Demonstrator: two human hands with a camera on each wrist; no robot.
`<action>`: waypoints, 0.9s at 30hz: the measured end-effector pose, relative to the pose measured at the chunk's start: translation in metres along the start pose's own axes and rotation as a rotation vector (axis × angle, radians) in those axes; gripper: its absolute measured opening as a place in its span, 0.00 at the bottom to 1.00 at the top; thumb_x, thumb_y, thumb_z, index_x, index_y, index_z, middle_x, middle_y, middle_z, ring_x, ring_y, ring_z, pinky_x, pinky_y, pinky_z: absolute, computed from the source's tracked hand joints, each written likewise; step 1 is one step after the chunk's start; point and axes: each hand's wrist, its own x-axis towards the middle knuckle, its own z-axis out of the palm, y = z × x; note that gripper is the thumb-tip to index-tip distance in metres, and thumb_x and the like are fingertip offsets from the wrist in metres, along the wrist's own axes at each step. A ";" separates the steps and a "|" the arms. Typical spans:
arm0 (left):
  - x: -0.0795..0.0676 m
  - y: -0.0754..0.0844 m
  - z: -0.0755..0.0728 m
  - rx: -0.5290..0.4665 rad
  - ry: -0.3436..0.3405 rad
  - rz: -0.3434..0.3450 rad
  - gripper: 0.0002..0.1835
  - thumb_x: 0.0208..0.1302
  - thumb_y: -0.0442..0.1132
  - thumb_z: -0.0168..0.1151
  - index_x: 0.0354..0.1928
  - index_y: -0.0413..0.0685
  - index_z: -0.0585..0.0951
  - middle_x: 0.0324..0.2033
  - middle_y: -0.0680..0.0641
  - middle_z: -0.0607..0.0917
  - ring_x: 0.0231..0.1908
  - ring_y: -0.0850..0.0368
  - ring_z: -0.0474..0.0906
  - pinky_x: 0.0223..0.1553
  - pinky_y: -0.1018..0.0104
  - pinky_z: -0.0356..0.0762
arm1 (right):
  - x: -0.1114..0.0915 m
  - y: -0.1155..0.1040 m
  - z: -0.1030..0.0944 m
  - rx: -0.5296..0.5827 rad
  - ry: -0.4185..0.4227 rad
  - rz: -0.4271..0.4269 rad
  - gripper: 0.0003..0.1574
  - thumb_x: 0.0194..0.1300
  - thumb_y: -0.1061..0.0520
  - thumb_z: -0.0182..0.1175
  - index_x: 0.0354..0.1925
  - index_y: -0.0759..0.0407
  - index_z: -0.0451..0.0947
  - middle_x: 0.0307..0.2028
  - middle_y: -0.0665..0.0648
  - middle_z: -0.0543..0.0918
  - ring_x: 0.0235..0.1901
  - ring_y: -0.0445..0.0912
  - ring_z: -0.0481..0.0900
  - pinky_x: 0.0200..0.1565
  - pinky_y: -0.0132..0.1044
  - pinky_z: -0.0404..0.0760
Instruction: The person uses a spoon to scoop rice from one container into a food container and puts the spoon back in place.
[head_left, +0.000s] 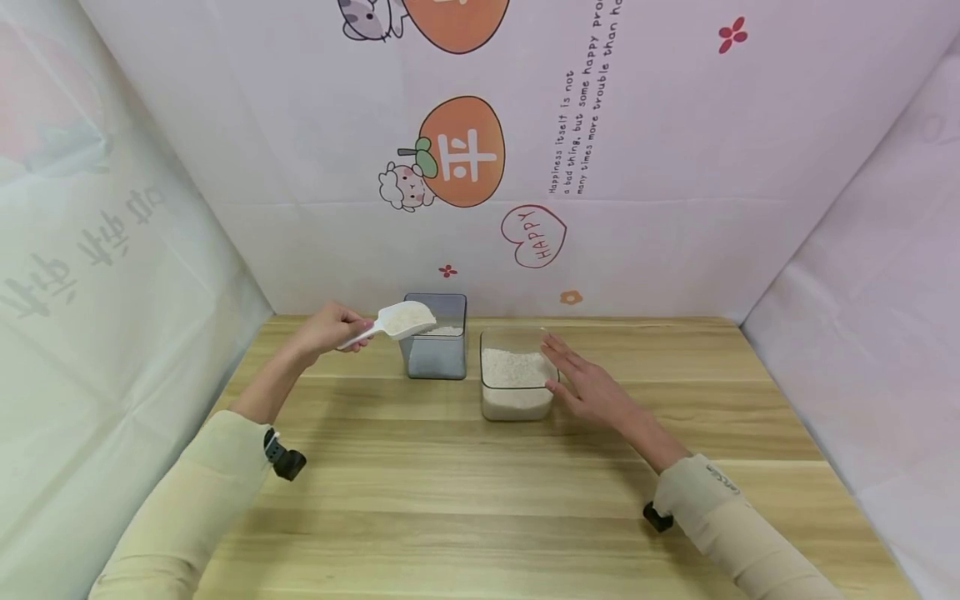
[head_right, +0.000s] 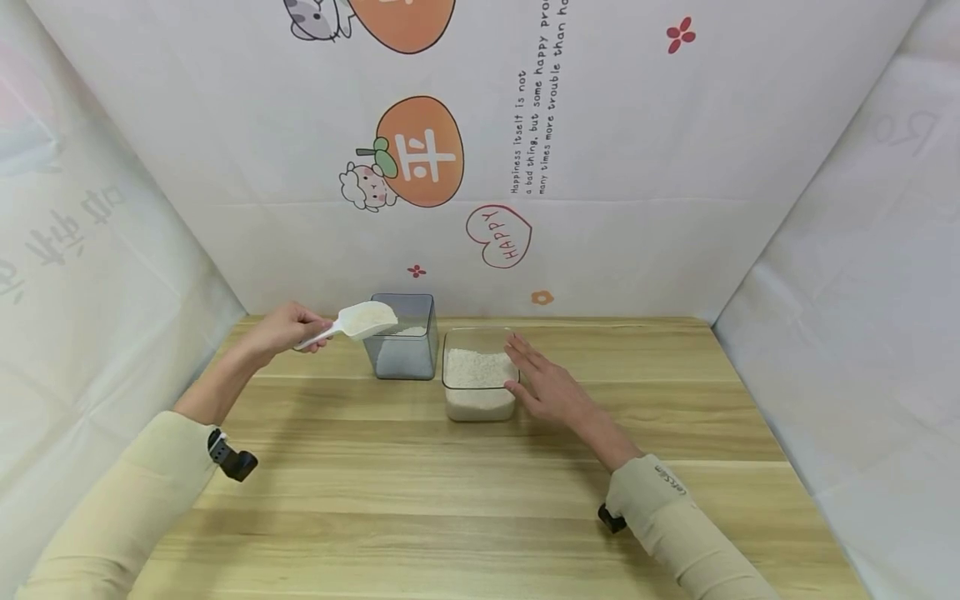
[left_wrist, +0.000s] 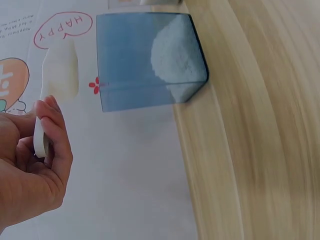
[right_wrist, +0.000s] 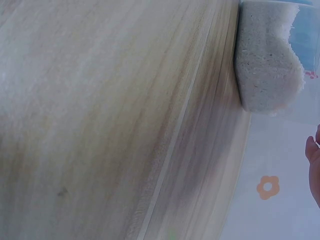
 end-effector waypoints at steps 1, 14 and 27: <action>0.000 0.000 -0.002 0.005 0.002 -0.004 0.19 0.75 0.33 0.51 0.53 0.18 0.77 0.23 0.53 0.84 0.23 0.67 0.77 0.27 0.76 0.76 | 0.000 0.000 0.000 0.002 0.002 -0.003 0.39 0.76 0.50 0.52 0.76 0.64 0.54 0.77 0.65 0.55 0.72 0.59 0.64 0.65 0.55 0.72; 0.004 -0.003 -0.024 0.109 0.038 -0.016 0.18 0.75 0.34 0.52 0.49 0.19 0.79 0.24 0.52 0.85 0.24 0.64 0.78 0.27 0.75 0.78 | 0.001 0.000 0.001 0.000 0.016 -0.016 0.38 0.76 0.50 0.53 0.76 0.62 0.55 0.77 0.63 0.54 0.74 0.58 0.61 0.66 0.54 0.71; 0.012 0.008 -0.024 0.239 0.097 -0.014 0.17 0.74 0.36 0.55 0.43 0.24 0.84 0.21 0.52 0.85 0.23 0.63 0.79 0.27 0.74 0.78 | 0.000 0.000 -0.001 -0.001 0.015 -0.015 0.39 0.75 0.51 0.54 0.76 0.63 0.55 0.76 0.67 0.57 0.71 0.59 0.66 0.64 0.55 0.73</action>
